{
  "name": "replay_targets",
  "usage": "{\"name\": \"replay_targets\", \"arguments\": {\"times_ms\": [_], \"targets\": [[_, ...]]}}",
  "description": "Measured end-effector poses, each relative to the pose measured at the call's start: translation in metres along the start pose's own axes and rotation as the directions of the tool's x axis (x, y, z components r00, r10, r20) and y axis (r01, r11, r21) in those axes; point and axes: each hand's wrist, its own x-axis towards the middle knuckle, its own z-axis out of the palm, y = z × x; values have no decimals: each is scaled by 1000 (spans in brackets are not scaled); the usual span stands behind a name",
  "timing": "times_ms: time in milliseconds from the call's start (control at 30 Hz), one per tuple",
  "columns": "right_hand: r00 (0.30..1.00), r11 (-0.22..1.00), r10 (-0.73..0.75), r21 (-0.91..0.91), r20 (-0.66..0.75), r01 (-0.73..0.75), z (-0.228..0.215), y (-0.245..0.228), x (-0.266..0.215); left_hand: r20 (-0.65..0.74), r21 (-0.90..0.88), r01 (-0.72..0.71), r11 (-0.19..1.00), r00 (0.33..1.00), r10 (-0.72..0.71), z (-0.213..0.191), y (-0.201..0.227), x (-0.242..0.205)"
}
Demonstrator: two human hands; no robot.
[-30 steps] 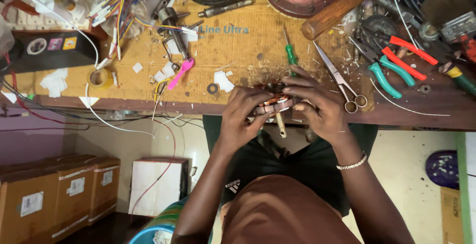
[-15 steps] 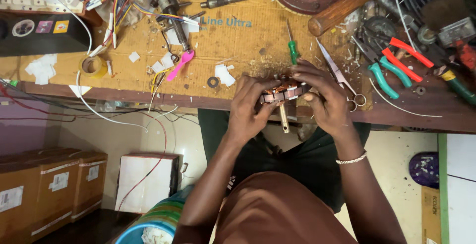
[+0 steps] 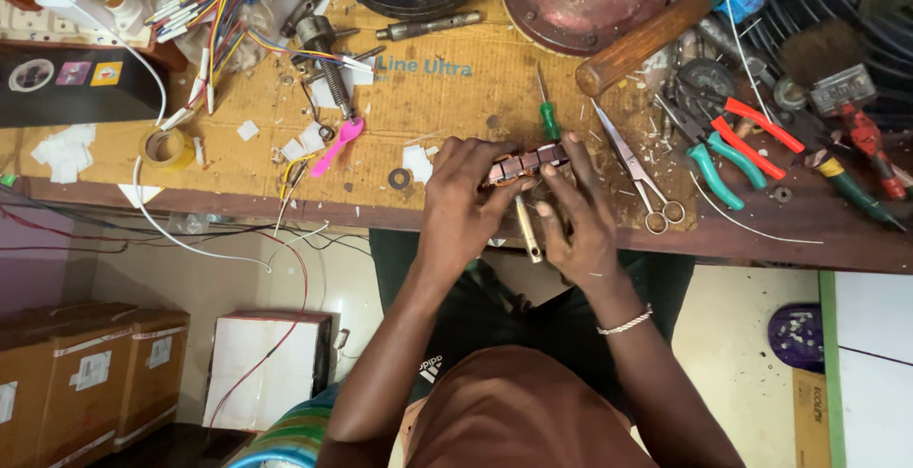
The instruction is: The person assembles a circular electrical component by inserting small white plastic pieces into slots around a copper-wound rotor. They use a green screwdriver to adjust and secure the pieces, repeatedly picking up new pieces and placing them into the assembly. The work is performed on a cluttered workbench with various tools and parts visible.
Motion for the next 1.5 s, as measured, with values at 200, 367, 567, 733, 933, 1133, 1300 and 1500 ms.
{"name": "replay_targets", "arguments": {"times_ms": [200, 367, 567, 733, 933, 1133, 1300, 1500], "targets": [[993, 998, 55, 26, -106, -52, 6, -11, 8, 26, 1, -41, 999, 999, 41, -5, 6, 13], [970, 967, 135, 242, -203, -84, 11, -27, 17, 171, 25, -82, 996, 982, 76, -11, 17, 12], [909, 911, 267, 391, -320, -130, 27, -40, 26, 208, 158, -157, 975, 970, 122, -5, 20, 5], [902, 936, 262, 318, -342, -151, 28, -40, 34, 216, 232, -167, 958, 969, 117, -3, 19, 9], [885, 921, 304, 345, -353, -179, 36, -35, 13, 220, 193, -218, 957, 960, 174, 1, 11, -1], [908, 934, 283, 306, -310, -187, 16, -22, -26, 199, 214, -311, 926, 942, 271, -1, 15, -5], [929, 925, 180, -265, -322, -271, -39, 11, -47, 138, 305, -388, 870, 922, 362, -3, -10, 6], [940, 867, 246, -380, -237, -323, -80, 47, -55, 178, 241, -277, 930, 955, 238, -3, -25, 23]]}}
